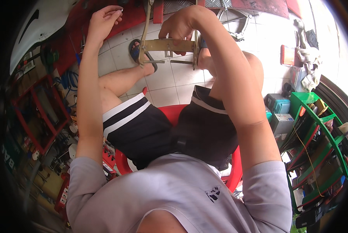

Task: The person sits on a stool in a workshop and assembles a metal bracket with a spring and a bolt. They manipulate the components with their hands, attaching the spring to the bracket and then inserting the bolt to secure the assembly.

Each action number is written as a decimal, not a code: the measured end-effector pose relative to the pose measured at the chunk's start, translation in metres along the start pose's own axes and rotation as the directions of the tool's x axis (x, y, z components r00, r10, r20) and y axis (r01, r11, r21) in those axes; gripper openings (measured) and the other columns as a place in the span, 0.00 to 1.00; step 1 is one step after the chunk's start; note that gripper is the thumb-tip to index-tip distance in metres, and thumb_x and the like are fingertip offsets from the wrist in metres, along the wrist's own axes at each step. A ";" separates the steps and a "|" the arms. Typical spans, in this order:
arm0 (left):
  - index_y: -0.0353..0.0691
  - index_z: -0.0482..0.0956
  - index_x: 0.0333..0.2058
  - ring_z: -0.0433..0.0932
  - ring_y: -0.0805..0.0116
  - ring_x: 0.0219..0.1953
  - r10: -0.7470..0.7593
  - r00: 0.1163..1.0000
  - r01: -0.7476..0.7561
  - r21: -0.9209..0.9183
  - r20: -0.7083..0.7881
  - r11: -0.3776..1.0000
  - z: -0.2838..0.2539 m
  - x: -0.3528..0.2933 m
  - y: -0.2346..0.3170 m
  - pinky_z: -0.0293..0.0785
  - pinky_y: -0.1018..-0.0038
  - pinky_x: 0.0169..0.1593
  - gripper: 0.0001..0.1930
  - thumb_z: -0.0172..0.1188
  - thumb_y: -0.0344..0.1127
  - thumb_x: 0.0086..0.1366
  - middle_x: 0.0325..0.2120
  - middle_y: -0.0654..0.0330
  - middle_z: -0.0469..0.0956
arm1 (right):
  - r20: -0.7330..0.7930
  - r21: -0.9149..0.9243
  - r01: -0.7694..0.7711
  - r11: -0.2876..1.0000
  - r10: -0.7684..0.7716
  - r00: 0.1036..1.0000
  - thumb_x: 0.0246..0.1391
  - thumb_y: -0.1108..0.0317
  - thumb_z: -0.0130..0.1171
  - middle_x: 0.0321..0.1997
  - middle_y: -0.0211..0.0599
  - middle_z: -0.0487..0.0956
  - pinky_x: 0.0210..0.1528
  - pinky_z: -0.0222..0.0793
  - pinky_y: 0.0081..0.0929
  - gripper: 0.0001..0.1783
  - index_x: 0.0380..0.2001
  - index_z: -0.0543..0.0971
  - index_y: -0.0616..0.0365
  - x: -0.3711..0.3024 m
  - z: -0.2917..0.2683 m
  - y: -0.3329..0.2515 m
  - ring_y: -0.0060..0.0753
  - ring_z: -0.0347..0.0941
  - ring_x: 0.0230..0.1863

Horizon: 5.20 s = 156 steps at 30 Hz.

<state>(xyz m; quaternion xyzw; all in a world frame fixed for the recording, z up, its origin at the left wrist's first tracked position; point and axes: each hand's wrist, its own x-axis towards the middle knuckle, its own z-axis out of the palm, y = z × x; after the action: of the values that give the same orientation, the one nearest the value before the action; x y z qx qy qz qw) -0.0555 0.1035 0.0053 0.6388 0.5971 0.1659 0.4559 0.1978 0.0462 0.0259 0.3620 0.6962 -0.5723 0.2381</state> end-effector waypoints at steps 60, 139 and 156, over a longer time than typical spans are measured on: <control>0.39 0.85 0.32 0.79 0.50 0.31 0.394 0.852 -0.512 0.395 0.345 0.762 0.108 -0.116 0.042 0.74 0.61 0.38 0.08 0.62 0.28 0.51 0.27 0.50 0.80 | -0.851 0.226 -0.047 0.973 0.221 0.477 0.54 0.62 0.54 0.43 0.45 0.82 0.47 0.74 0.36 0.15 0.43 0.81 0.51 -0.034 0.065 -0.005 0.41 0.79 0.46; 0.41 0.83 0.32 0.76 0.64 0.32 0.768 0.640 -0.726 0.356 0.037 0.588 0.094 -0.135 0.050 0.66 0.69 0.39 0.07 0.66 0.30 0.51 0.26 0.61 0.79 | -0.709 0.656 0.624 0.426 0.632 0.314 0.57 0.68 0.52 0.23 0.32 0.73 0.24 0.64 0.23 0.19 0.52 0.71 0.58 -0.022 0.158 -0.029 0.21 0.68 0.21; 0.39 0.81 0.33 0.78 0.65 0.32 0.687 0.723 -0.672 0.157 -0.074 0.724 0.090 -0.129 0.051 0.71 0.72 0.40 0.06 0.64 0.27 0.55 0.29 0.60 0.81 | -0.632 0.655 0.740 0.157 0.651 0.421 0.61 0.62 0.47 0.23 0.32 0.68 0.20 0.53 0.20 0.18 0.51 0.72 0.57 -0.036 0.151 -0.045 0.20 0.57 0.17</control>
<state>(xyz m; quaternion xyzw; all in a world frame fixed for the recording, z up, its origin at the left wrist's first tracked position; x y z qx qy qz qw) 0.0136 -0.0425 0.0401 0.8272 0.3576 0.3258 0.2857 0.1729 -0.1125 0.0457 0.6277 0.1471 -0.5755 -0.5032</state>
